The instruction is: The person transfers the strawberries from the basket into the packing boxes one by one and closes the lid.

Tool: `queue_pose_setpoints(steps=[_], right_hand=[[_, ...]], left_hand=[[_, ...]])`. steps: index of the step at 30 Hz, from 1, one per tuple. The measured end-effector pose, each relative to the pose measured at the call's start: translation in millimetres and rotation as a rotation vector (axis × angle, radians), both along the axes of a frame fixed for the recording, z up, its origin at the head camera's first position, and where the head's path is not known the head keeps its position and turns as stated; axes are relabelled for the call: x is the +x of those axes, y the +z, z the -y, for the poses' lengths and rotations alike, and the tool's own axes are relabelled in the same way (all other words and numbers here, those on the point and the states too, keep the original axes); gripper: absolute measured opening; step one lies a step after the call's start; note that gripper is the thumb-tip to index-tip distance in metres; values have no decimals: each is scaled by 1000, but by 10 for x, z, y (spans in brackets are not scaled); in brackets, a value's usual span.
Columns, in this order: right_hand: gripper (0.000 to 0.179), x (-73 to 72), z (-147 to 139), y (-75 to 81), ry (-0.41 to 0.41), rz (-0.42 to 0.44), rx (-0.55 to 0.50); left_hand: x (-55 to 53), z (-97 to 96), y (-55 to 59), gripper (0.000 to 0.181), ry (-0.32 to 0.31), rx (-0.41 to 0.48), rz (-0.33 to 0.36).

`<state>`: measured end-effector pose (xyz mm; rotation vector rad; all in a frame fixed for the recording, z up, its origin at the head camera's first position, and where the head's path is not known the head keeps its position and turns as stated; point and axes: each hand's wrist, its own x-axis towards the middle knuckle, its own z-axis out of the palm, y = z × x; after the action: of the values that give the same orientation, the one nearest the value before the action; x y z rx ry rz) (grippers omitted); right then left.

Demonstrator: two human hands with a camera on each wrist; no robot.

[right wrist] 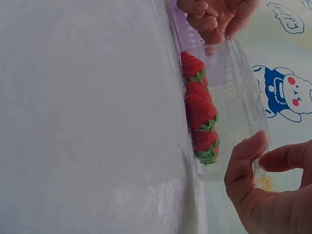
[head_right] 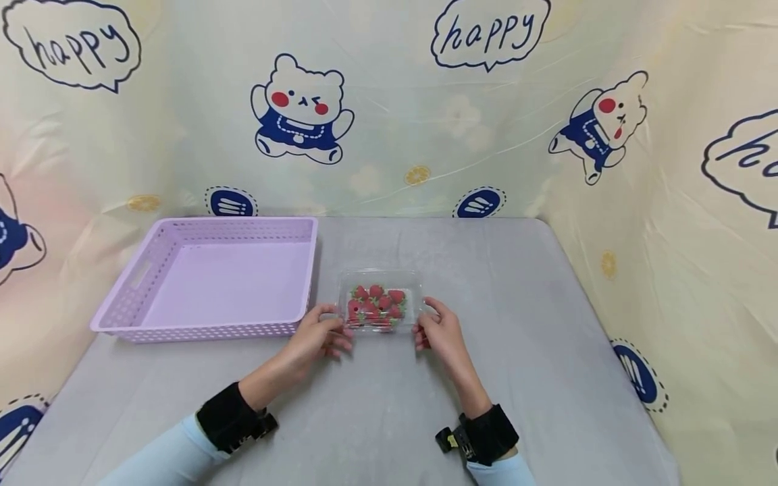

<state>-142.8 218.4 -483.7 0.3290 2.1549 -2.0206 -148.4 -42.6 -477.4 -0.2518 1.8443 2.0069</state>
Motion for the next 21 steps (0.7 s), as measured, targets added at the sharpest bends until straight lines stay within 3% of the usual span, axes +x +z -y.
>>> queue_pose_setpoints(steps=[11, 21], right_hand=[[57, -16, -14, 15, 30, 5, -30], [57, -8, -9, 9, 32, -3, -18]], left_hand=[[-46, 26, 12, 40, -17, 62, 3], [-54, 18, 1, 40, -24, 62, -6]])
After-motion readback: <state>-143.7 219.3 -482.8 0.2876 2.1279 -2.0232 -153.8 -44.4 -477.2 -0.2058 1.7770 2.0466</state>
